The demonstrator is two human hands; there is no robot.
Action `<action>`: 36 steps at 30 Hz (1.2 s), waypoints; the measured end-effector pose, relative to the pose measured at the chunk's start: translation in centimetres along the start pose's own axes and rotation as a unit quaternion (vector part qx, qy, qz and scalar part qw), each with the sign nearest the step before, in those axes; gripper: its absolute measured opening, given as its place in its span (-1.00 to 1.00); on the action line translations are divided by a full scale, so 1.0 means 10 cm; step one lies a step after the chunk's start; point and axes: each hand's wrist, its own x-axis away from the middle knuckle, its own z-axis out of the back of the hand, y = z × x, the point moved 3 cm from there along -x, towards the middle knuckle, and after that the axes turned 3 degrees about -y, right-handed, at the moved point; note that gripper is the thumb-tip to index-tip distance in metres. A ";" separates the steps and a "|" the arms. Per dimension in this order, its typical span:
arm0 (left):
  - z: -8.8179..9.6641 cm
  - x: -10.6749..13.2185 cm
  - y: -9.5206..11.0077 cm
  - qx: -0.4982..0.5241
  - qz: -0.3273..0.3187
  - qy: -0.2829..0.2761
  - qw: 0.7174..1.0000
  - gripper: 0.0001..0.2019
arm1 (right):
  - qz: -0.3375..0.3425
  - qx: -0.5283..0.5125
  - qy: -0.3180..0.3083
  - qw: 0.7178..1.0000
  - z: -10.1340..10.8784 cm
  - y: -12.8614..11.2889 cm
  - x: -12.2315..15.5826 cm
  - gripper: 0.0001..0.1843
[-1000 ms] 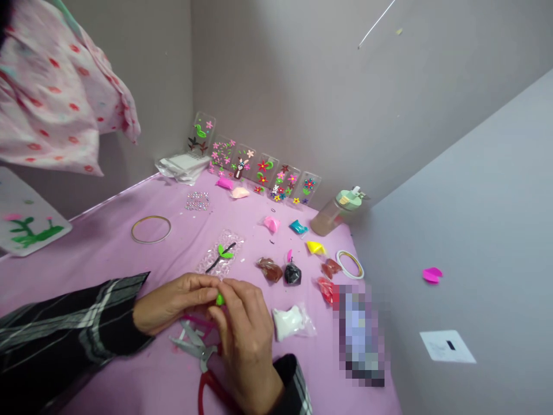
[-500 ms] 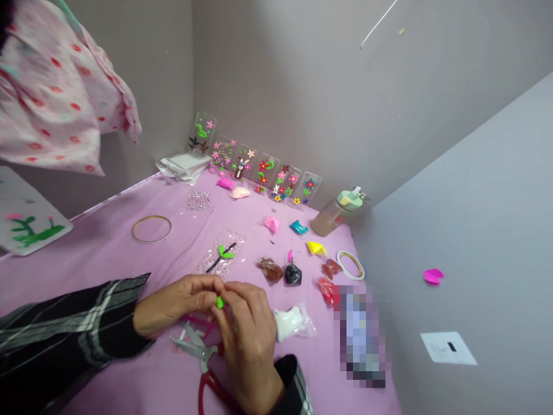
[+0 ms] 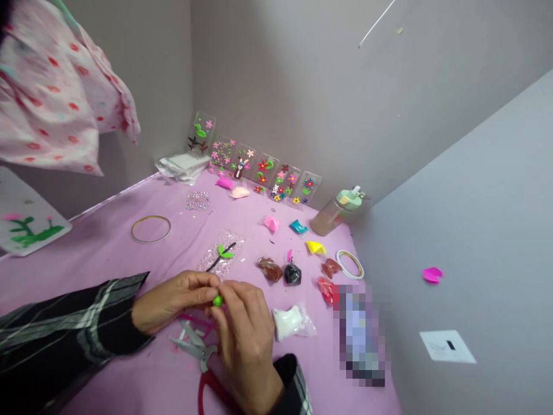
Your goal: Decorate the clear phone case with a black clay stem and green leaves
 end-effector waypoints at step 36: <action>0.02 -0.03 -0.09 0.055 0.017 -0.054 0.997 -0.39 | -0.019 -0.022 -0.028 0.999 -0.01 0.03 0.07 -0.62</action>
